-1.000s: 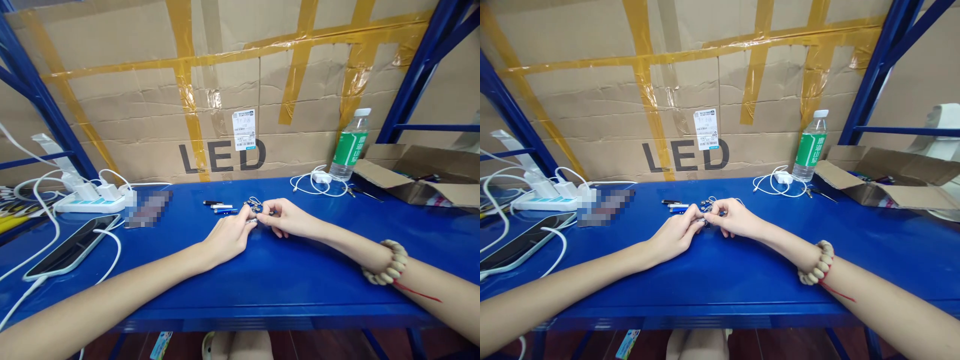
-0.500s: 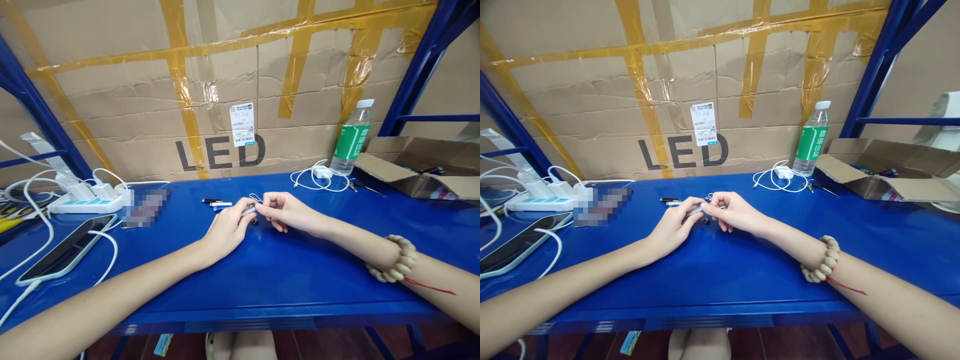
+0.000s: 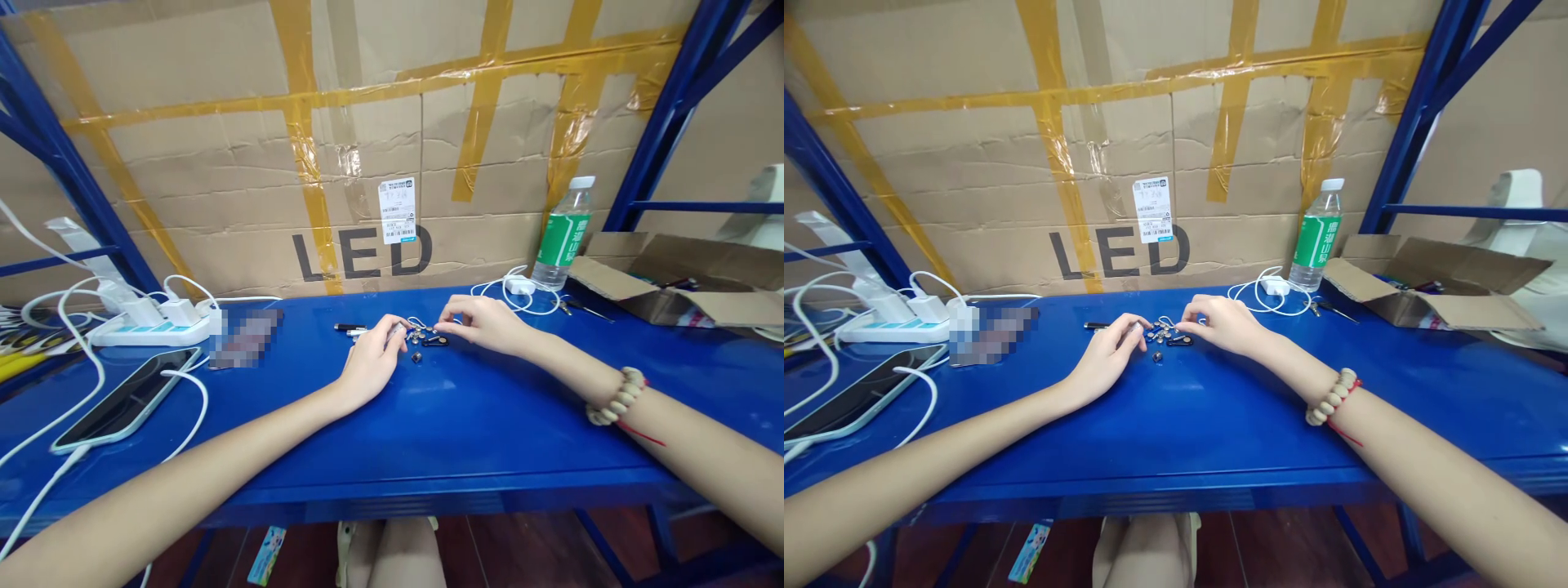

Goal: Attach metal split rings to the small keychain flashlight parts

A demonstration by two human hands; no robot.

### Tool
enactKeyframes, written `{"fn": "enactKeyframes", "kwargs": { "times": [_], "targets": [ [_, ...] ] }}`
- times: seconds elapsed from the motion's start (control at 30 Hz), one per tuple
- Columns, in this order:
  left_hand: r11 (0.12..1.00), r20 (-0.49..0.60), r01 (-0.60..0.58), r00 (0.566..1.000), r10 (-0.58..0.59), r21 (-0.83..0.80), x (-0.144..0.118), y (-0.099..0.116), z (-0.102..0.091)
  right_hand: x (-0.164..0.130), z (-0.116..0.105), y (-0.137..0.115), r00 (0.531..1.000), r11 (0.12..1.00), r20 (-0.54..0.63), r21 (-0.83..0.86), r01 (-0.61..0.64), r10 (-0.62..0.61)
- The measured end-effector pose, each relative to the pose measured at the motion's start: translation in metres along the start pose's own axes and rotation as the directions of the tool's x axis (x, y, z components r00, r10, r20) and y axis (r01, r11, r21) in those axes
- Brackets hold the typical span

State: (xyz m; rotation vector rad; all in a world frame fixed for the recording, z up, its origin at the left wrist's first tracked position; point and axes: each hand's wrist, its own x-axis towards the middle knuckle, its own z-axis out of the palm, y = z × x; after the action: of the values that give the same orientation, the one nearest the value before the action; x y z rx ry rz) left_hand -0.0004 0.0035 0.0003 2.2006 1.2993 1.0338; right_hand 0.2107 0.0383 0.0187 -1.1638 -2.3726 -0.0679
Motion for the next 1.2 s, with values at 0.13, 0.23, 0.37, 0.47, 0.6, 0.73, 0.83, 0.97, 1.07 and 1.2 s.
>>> {"fn": "enactKeyframes", "kwargs": {
  "times": [0.13,0.23,0.37,0.47,0.6,0.73,0.83,0.97,1.07,1.2],
  "targets": [
    [0.994,-0.034,0.057,0.998,-0.061,-0.090,0.002,-0.003,0.000,0.000,-0.002,0.006,0.996,0.996,-0.053,-0.064,-0.068,0.065],
    [0.979,-0.044,0.091,0.994,-0.100,-0.183,0.004,-0.007,0.001,0.000,-0.002,0.006,0.996,0.993,-0.043,-0.081,-0.086,0.083],
    [0.942,-0.061,0.123,0.987,-0.149,-0.313,0.008,-0.011,0.001,-0.001,0.002,-0.002,0.995,0.993,0.050,-0.083,-0.078,0.083],
    [0.923,-0.067,0.150,0.981,-0.185,-0.355,0.009,-0.010,0.001,-0.001,0.003,-0.009,0.993,0.996,0.090,-0.049,-0.073,0.077],
    [0.914,-0.066,0.146,0.981,-0.184,-0.379,0.008,-0.009,0.000,0.000,0.006,-0.010,0.996,0.998,0.069,0.012,-0.055,0.054],
    [0.876,-0.038,0.158,0.980,-0.197,-0.455,0.008,-0.008,0.002,-0.001,0.014,-0.010,0.998,0.995,0.042,0.090,0.037,-0.041],
    [0.817,-0.004,0.209,0.968,-0.250,-0.537,0.009,-0.007,0.002,-0.001,0.021,-0.013,0.990,0.982,0.056,0.144,0.124,-0.133],
    [0.772,0.024,0.245,0.958,-0.286,-0.586,0.010,-0.007,0.002,-0.001,0.027,-0.016,0.979,0.978,0.114,0.143,0.154,-0.171],
    [0.775,0.037,0.239,0.962,-0.269,-0.586,0.010,-0.009,0.002,-0.001,0.028,-0.015,0.969,0.979,0.176,0.141,0.150,-0.173],
    [0.796,0.035,0.207,0.973,-0.228,-0.568,0.009,-0.012,0.004,0.000,0.028,-0.012,0.964,0.974,0.192,0.171,0.149,-0.182]
  ]
}}
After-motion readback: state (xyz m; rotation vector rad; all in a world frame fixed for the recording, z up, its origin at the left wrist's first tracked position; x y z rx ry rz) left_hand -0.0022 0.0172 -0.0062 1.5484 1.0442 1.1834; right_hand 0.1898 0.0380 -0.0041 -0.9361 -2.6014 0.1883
